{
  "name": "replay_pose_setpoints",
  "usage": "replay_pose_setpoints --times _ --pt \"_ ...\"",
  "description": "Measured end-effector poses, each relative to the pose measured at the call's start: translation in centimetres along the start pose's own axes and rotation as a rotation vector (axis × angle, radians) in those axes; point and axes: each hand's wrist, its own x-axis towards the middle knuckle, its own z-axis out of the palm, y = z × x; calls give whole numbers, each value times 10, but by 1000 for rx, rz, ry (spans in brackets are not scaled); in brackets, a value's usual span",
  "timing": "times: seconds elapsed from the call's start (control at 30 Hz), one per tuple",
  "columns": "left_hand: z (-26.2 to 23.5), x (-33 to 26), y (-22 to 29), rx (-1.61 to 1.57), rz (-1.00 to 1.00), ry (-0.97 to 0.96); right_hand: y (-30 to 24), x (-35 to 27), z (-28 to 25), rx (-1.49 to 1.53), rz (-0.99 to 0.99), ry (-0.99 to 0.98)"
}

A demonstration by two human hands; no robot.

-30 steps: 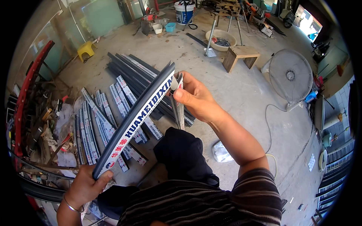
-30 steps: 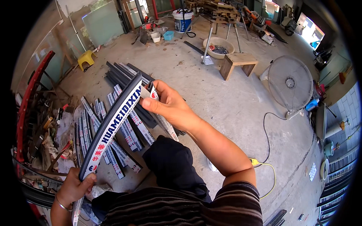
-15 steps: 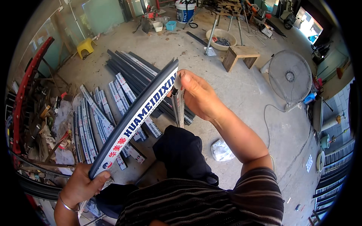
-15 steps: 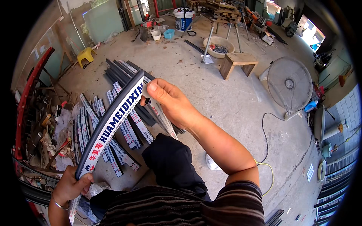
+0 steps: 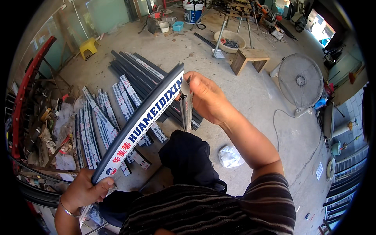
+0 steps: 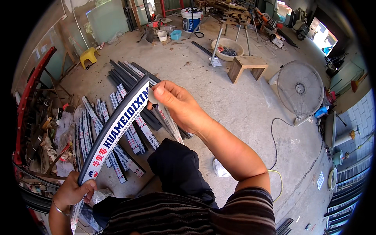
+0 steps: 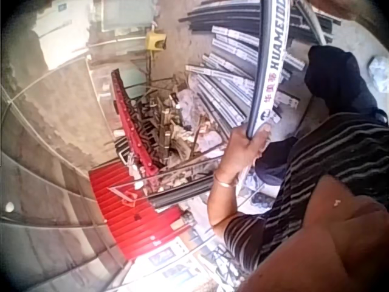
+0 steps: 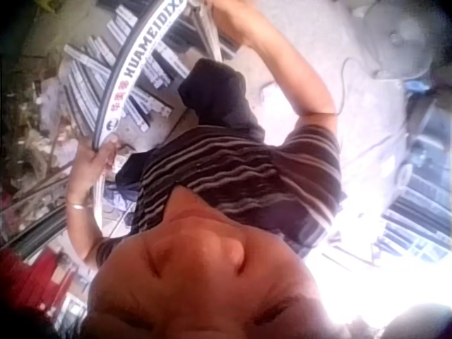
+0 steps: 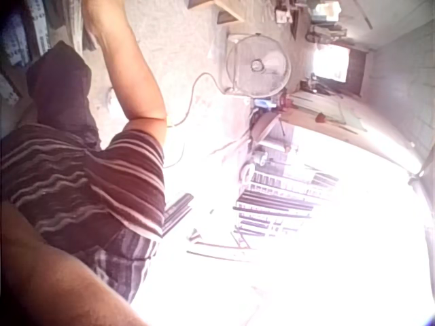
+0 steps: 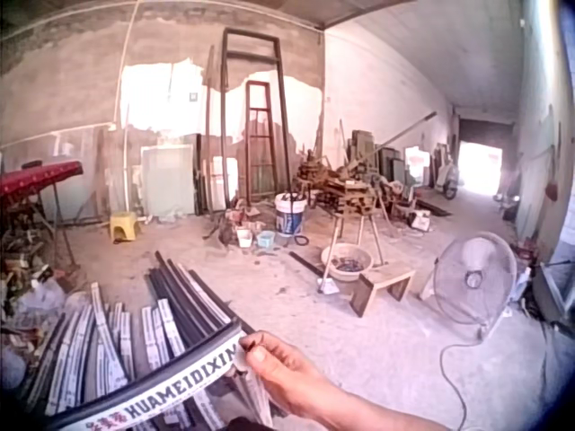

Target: The person organizes various metal pieces on a floor by picking up and placing them into groups, handling several pieces individually and moving a large frame.

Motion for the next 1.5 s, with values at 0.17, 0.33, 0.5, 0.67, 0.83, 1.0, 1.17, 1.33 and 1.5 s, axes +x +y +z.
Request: replay_pose_setpoints --times 0.17,0.33,0.5,0.67,0.83,1.0,1.17,1.33,1.5 --pt "0 2 1 -13 -17 14 -4 4 3 -235 31 44" --pt "-1 1 2 -5 -22 7 -16 7 2 -295 98 -17" --pt "-4 -1 6 23 -34 12 -19 9 3 -281 174 -69" --pt "-1 -1 5 28 13 20 -20 8 6 -302 184 -41" --pt "3 -3 4 52 3 55 -13 7 4 -293 151 -73" --pt "8 1 6 174 103 142 -16 0 12 -135 179 -24" --pt "12 0 6 188 81 138 -17 7 18 -297 187 91" --pt "13 2 10 192 88 143 -33 13 34 -344 357 97" --pt "18 5 7 134 83 136 -36 19 45 -376 368 273"
